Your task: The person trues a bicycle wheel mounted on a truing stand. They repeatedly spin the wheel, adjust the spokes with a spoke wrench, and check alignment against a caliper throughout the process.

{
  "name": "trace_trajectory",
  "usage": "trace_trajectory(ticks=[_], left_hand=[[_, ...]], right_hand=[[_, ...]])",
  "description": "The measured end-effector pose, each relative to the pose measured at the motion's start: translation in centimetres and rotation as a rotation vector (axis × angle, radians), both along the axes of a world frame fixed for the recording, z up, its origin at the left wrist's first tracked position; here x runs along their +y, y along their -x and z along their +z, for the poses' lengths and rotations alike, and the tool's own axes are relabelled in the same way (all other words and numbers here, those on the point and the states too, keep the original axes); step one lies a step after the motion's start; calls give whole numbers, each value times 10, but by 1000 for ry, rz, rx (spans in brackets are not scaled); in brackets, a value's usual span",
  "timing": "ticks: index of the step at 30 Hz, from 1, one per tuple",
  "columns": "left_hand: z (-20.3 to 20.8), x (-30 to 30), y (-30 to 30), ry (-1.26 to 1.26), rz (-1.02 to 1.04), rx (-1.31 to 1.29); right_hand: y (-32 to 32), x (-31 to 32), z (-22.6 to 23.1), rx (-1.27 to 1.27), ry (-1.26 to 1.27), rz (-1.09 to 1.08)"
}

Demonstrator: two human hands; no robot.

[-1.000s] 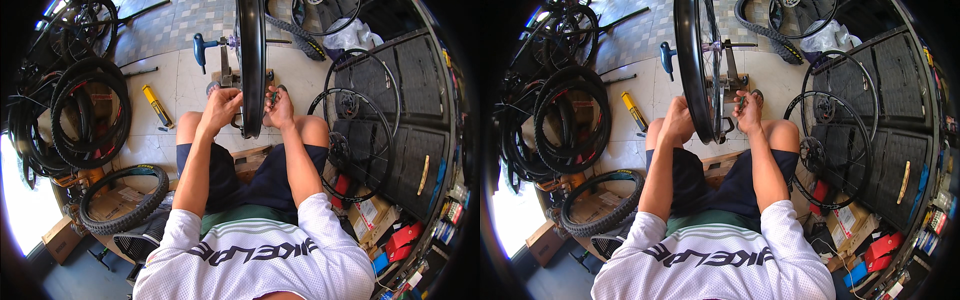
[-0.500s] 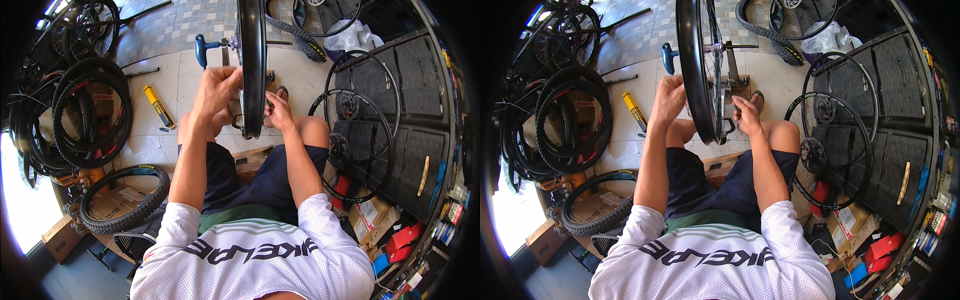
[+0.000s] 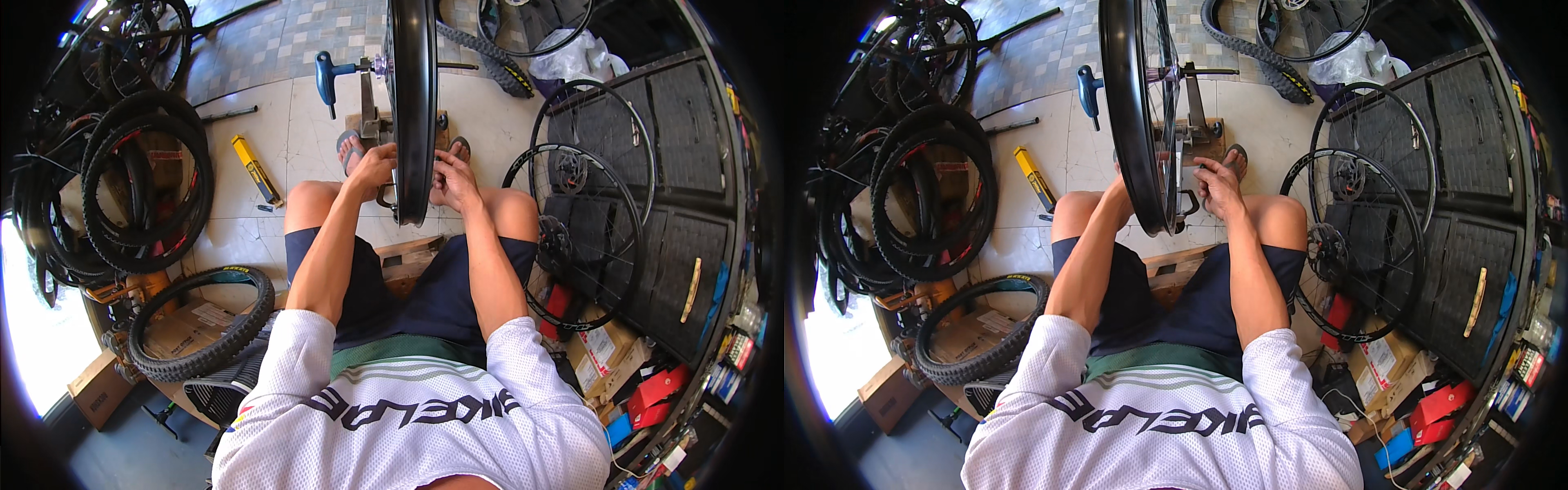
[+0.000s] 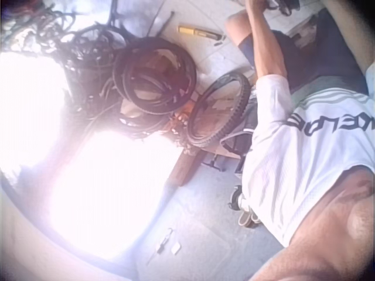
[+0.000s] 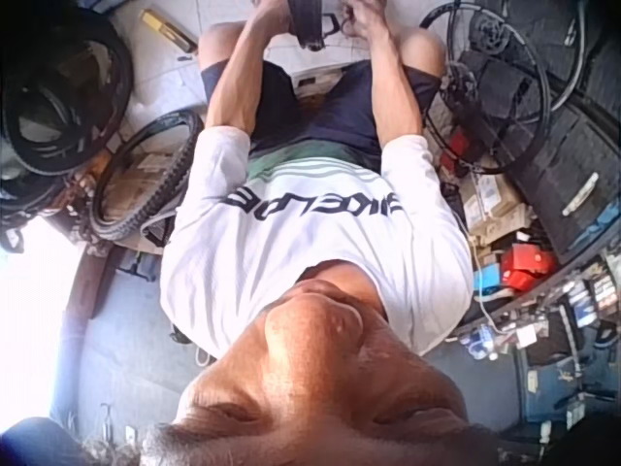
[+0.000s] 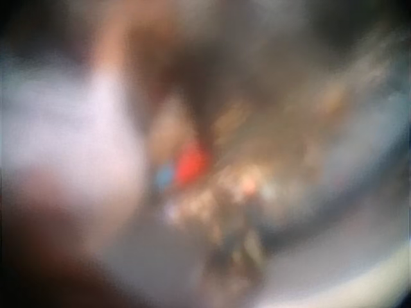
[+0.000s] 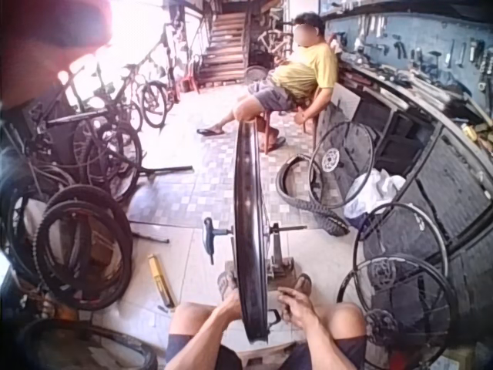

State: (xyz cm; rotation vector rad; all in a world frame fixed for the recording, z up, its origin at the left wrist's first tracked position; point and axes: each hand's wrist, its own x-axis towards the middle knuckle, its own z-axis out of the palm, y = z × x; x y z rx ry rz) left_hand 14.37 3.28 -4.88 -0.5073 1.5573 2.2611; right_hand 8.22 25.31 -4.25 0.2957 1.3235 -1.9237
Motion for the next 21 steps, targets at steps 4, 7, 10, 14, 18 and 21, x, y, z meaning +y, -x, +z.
trace_trajectory(ticks=[4,7,10,14,18,21], left_hand=[[-37,3,25,-89,14,26],[-31,8,35,118,83,72],[-30,18,38,274,129,74],[-32,31,42,214,181,159],[-66,0,30,203,177,300],[-65,14,22,189,182,232]], right_hand=[[2,12,-11,36,-80,-23],[0,10,-8,51,-80,-4],[0,10,-9,54,-75,13],[1,16,-15,74,-123,25],[-6,-8,1,106,-219,68],[-7,-1,0,125,-284,56]])
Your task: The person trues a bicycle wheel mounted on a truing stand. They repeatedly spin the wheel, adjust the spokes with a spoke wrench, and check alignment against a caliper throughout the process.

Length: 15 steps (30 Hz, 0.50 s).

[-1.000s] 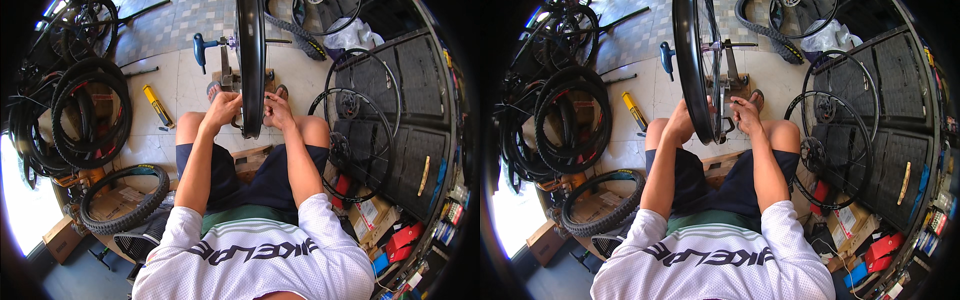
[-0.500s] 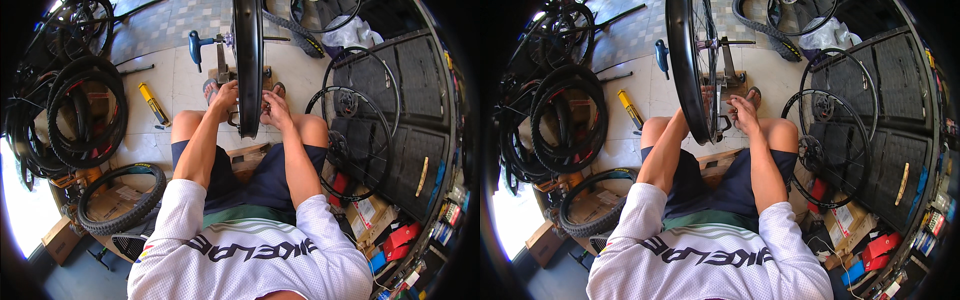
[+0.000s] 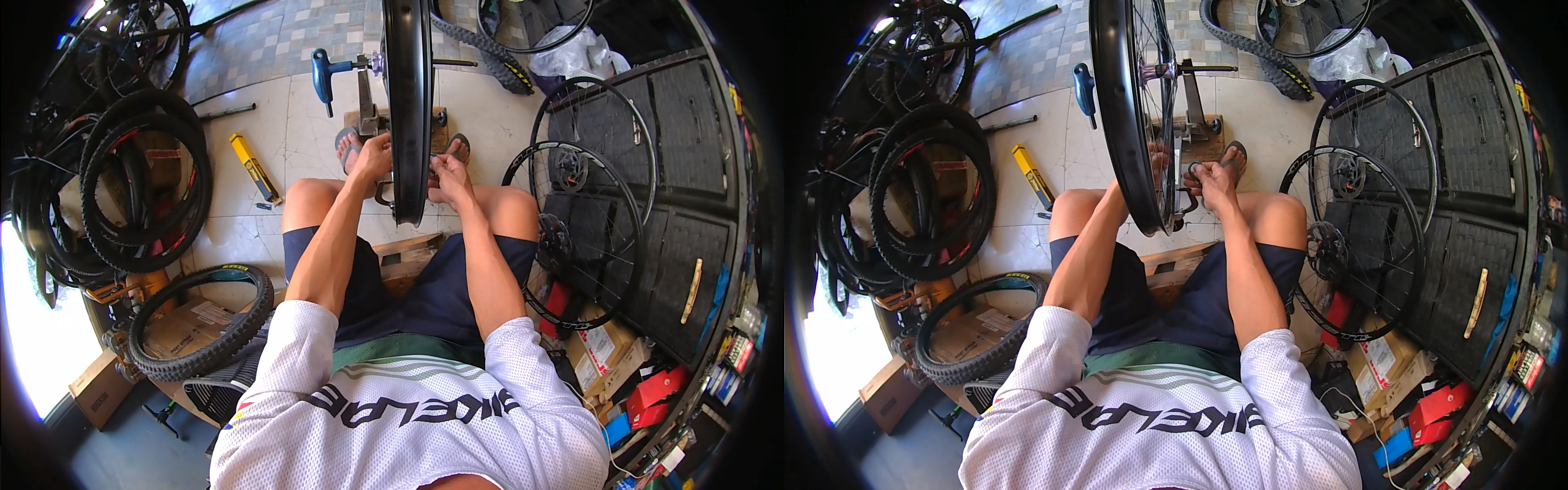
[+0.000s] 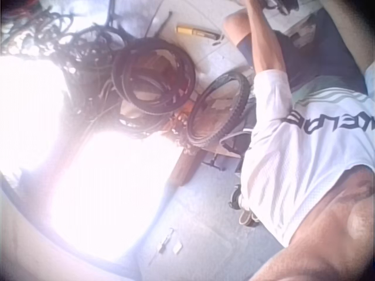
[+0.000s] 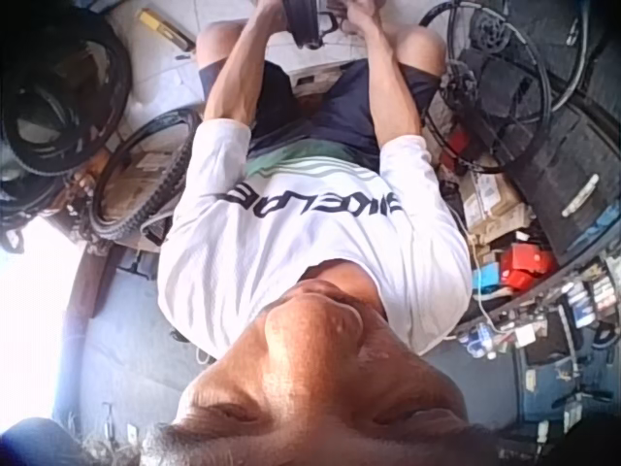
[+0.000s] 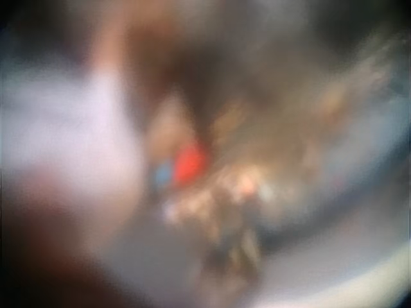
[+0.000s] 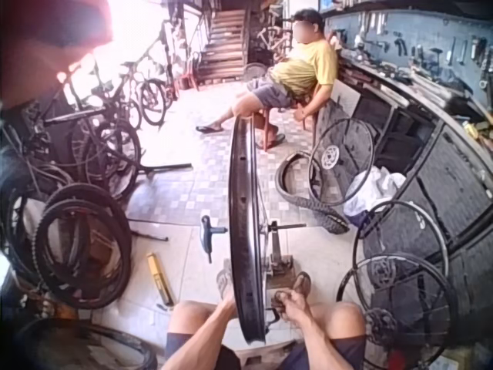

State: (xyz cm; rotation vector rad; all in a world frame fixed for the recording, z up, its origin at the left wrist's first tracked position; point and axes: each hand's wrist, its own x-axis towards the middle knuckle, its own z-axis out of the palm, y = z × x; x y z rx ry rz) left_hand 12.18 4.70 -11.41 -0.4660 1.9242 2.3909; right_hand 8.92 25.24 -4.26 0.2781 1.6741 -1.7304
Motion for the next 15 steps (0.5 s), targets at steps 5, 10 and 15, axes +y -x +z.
trace_trajectory(ticks=[5,10,15], left_hand=[[16,6,-11,68,-13,-4],[40,4,-16,121,-52,-49],[63,12,-22,-109,14,-75]], right_hand=[[0,2,-12,48,-23,13],[1,4,-31,225,-164,72],[0,10,-37,461,-257,157]])
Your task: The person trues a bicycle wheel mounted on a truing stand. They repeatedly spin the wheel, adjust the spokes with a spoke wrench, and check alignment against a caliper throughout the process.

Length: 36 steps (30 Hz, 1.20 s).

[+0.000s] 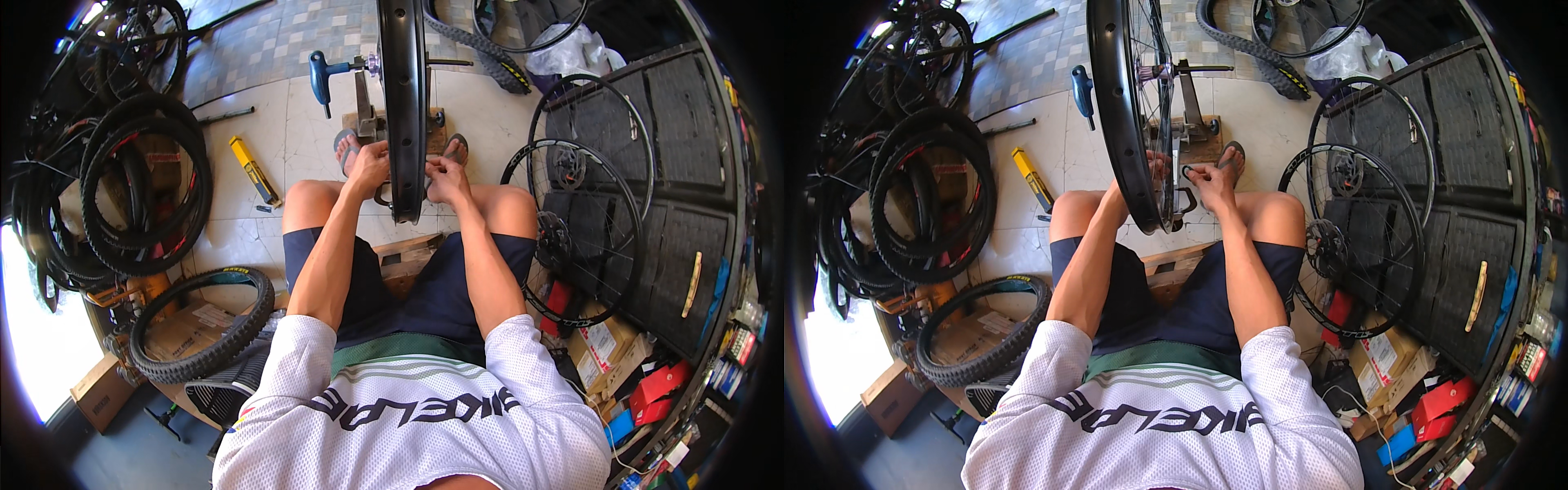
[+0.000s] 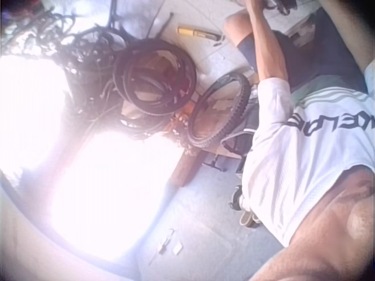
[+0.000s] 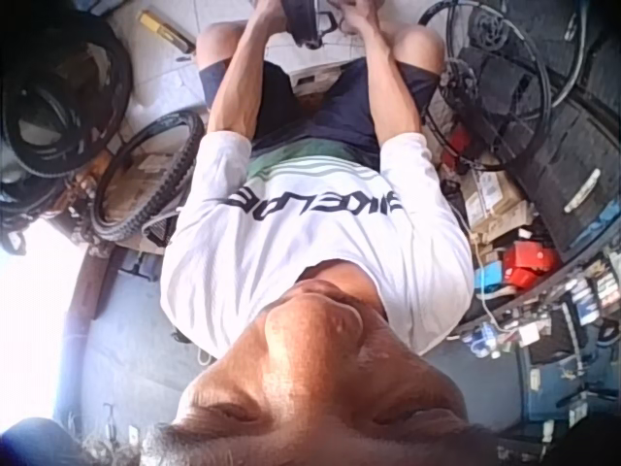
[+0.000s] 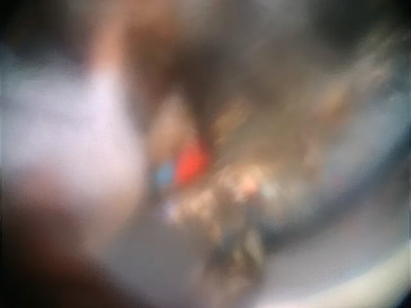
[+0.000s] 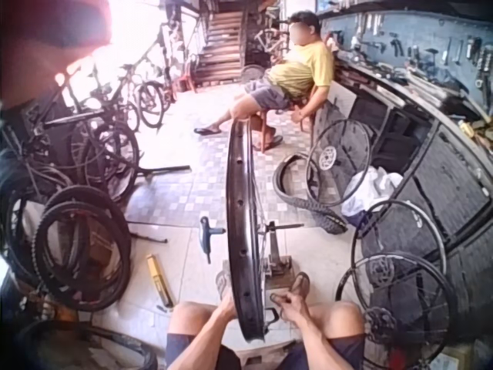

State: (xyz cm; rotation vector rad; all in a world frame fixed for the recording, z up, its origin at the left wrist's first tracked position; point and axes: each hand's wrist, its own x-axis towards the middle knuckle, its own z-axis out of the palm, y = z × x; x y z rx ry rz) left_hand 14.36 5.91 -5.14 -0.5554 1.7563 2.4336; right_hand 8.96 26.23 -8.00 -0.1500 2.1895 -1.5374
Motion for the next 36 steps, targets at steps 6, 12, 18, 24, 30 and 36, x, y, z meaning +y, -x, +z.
trace_trajectory(ticks=[6,12,18,24,30,36], left_hand=[[-38,-35,-16,577,-149,235],[-25,1,-3,-57,-65,-212],[-13,12,-3,155,-92,-64],[-8,11,-5,181,-82,-133],[-6,7,-6,102,-114,-260],[-20,-9,0,-17,-279,-222]], right_hand=[[-6,-21,11,-71,12,68],[-14,-16,1,-86,-113,55],[-9,-21,-10,-97,-91,55],[-12,-25,9,-111,-74,94],[-15,-25,28,97,-34,192],[-14,-24,30,126,-55,206]])
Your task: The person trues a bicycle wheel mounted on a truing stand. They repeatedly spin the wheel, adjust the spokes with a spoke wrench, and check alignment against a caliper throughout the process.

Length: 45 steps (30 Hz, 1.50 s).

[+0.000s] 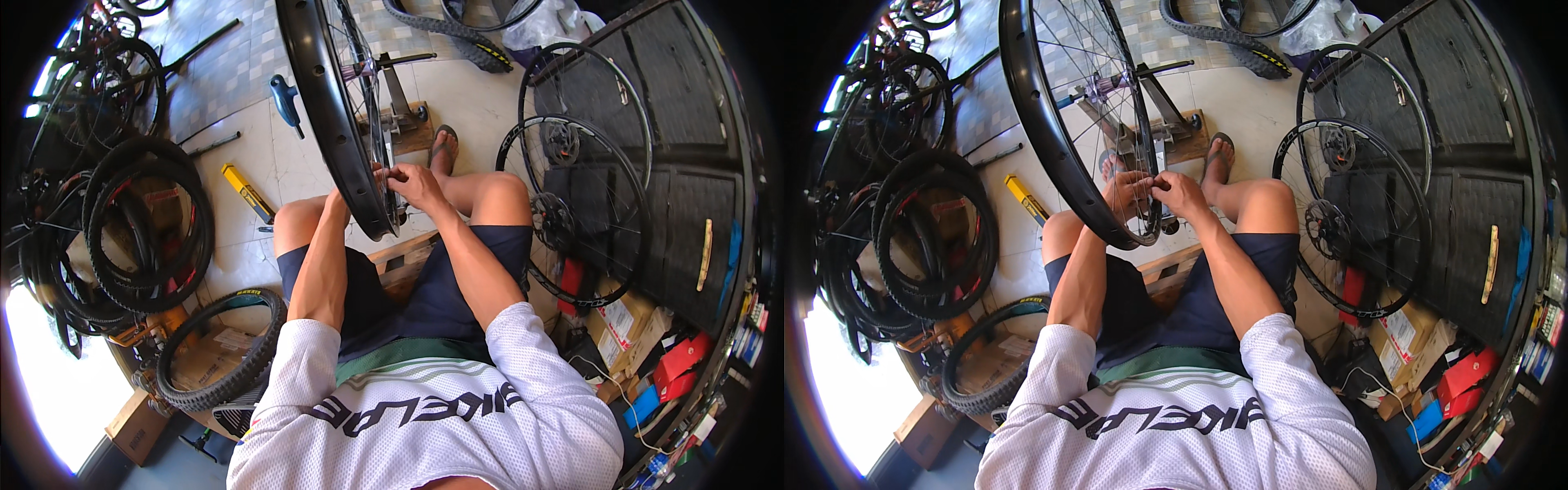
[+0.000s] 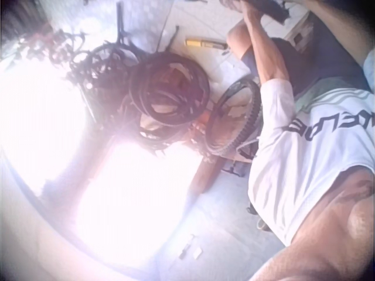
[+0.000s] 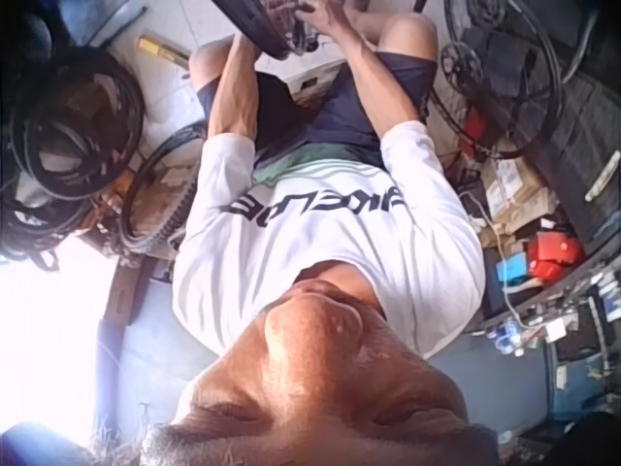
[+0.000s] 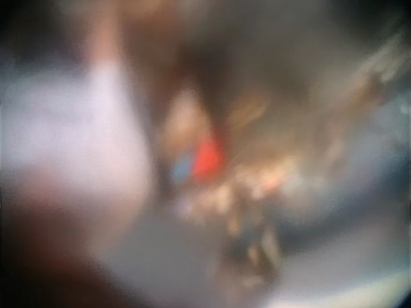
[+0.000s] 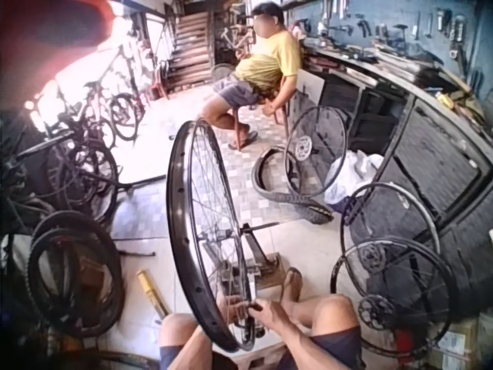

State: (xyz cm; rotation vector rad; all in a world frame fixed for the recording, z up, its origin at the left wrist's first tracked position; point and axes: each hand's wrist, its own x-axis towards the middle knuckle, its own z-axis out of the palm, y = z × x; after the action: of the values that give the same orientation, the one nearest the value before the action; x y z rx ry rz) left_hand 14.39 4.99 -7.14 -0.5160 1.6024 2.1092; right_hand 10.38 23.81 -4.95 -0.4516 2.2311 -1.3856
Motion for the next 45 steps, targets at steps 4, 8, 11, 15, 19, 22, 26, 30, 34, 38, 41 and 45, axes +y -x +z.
trace_trajectory(ticks=[4,8,11,15,19,22,26,30,34,38,41,45], left_hand=[[-35,-13,-5,365,-87,150],[-39,-5,3,1396,-13,583],[-46,-18,0,1421,34,527],[11,10,4,1114,-169,415],[-2,-2,-4,758,111,197],[2,-9,-4,468,298,89],[19,-14,-7,243,363,142],[18,-11,-20,309,357,302],[46,11,-14,351,284,297],[59,4,-21,425,253,340],[65,11,-22,386,327,359],[74,1,-23,504,353,496]], right_hand=[[-2,-7,-6,-26,13,24],[2,-4,-26,-15,9,-8],[0,-13,-9,38,-46,12],[3,1,-1,18,-109,-29],[0,-7,0,7,43,-133],[9,-2,-6,36,39,-222],[13,11,3,161,6,-258],[15,15,27,351,-21,-254],[18,40,41,352,1,-252],[11,45,74,292,46,-197],[9,58,75,296,14,-206],[5,58,75,217,-15,-210]])
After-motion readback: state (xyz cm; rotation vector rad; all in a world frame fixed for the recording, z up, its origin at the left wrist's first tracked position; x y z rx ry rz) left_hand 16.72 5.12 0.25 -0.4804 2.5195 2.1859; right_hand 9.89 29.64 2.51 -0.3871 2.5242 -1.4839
